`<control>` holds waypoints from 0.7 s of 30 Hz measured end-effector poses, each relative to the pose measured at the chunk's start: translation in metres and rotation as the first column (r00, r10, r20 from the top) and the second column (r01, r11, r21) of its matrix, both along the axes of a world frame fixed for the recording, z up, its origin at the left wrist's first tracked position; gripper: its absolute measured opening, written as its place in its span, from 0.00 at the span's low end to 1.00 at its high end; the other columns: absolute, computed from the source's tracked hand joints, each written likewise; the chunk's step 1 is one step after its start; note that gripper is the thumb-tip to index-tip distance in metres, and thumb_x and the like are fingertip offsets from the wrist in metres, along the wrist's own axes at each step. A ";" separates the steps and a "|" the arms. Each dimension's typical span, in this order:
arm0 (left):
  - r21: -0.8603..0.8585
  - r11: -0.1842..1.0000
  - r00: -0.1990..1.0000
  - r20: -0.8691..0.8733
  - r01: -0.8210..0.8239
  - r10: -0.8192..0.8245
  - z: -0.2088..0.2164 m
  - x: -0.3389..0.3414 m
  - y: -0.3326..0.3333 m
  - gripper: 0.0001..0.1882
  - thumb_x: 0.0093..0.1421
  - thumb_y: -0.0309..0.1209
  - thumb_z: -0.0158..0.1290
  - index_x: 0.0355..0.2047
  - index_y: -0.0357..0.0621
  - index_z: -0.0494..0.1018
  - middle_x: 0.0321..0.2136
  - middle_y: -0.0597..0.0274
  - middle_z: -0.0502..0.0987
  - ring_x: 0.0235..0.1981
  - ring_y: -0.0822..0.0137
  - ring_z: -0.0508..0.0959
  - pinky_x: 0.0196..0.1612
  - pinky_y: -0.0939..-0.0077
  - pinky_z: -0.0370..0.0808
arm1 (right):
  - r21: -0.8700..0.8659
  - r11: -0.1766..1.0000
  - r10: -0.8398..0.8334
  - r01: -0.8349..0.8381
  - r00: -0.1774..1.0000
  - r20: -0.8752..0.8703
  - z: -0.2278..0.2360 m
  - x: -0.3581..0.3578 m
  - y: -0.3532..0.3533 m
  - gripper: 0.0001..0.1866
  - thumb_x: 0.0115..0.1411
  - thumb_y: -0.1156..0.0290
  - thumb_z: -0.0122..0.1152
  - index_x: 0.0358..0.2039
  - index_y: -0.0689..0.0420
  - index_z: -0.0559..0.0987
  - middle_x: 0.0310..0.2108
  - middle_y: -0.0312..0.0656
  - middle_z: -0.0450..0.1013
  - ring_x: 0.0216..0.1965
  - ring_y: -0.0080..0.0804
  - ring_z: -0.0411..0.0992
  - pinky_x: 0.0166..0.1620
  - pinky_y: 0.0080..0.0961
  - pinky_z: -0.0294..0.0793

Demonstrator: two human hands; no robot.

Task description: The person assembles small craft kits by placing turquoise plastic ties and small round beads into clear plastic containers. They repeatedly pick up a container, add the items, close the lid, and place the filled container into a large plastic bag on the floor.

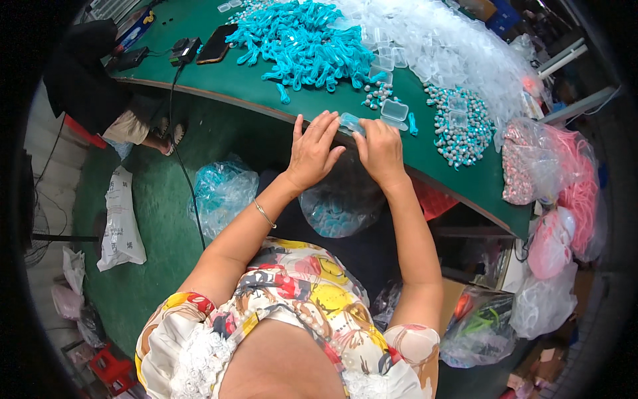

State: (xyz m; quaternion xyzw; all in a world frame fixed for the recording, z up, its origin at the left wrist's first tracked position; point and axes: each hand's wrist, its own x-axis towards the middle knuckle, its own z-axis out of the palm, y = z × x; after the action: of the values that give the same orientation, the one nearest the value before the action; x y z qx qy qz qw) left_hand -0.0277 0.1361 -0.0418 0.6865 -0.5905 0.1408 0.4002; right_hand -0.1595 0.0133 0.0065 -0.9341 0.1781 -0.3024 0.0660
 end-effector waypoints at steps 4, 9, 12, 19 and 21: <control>0.003 0.999 0.998 -0.041 0.050 -0.050 -0.002 0.008 0.004 0.28 0.55 0.34 0.60 0.56 0.41 0.68 0.57 0.57 0.70 0.60 0.56 0.68 0.64 0.47 0.55 | -0.039 0.999 0.010 -0.010 1.000 -0.011 -0.005 -0.002 0.003 0.15 0.53 0.69 0.66 0.40 0.60 0.76 0.29 0.44 0.73 0.33 0.44 0.73 0.39 0.38 0.67; -0.060 0.990 0.989 -0.068 0.131 -0.135 0.027 0.020 -0.003 0.29 0.50 0.29 0.62 0.54 0.42 0.70 0.52 0.54 0.73 0.54 0.53 0.72 0.58 0.55 0.65 | -0.093 0.996 -0.008 0.008 1.000 0.002 -0.008 -0.005 0.006 0.17 0.52 0.69 0.68 0.41 0.60 0.76 0.28 0.43 0.71 0.33 0.42 0.72 0.39 0.37 0.65; -0.121 0.954 0.961 0.007 0.275 -0.277 0.019 0.030 -0.020 0.25 0.49 0.28 0.62 0.50 0.42 0.73 0.47 0.53 0.75 0.48 0.52 0.75 0.51 0.57 0.70 | -0.090 0.996 0.006 -0.004 1.000 0.017 -0.010 -0.002 0.005 0.18 0.51 0.70 0.68 0.42 0.59 0.76 0.29 0.43 0.71 0.33 0.43 0.71 0.39 0.37 0.65; -0.160 0.923 0.935 0.006 0.350 -0.354 0.016 0.032 -0.012 0.19 0.51 0.30 0.63 0.43 0.40 0.76 0.39 0.55 0.78 0.42 0.52 0.78 0.44 0.61 0.75 | -0.034 0.996 0.089 -0.085 0.990 0.112 -0.015 -0.006 0.007 0.17 0.50 0.72 0.68 0.42 0.57 0.76 0.26 0.42 0.69 0.30 0.42 0.69 0.38 0.37 0.65; -0.132 0.914 0.918 -0.057 0.383 -0.392 0.020 0.032 -0.002 0.17 0.53 0.30 0.62 0.43 0.39 0.76 0.39 0.54 0.77 0.41 0.53 0.78 0.43 0.62 0.76 | 0.042 0.992 0.110 -0.115 0.989 0.101 -0.008 -0.011 0.014 0.17 0.51 0.71 0.68 0.42 0.57 0.77 0.25 0.41 0.68 0.28 0.42 0.69 0.37 0.37 0.65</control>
State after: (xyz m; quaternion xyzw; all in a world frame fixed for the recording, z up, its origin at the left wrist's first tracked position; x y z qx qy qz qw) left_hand 0.0043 0.1338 -0.0215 0.5360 -0.6886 0.0651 0.4840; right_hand -0.1703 0.0273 -0.0011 -0.9247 0.1287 -0.3398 0.1139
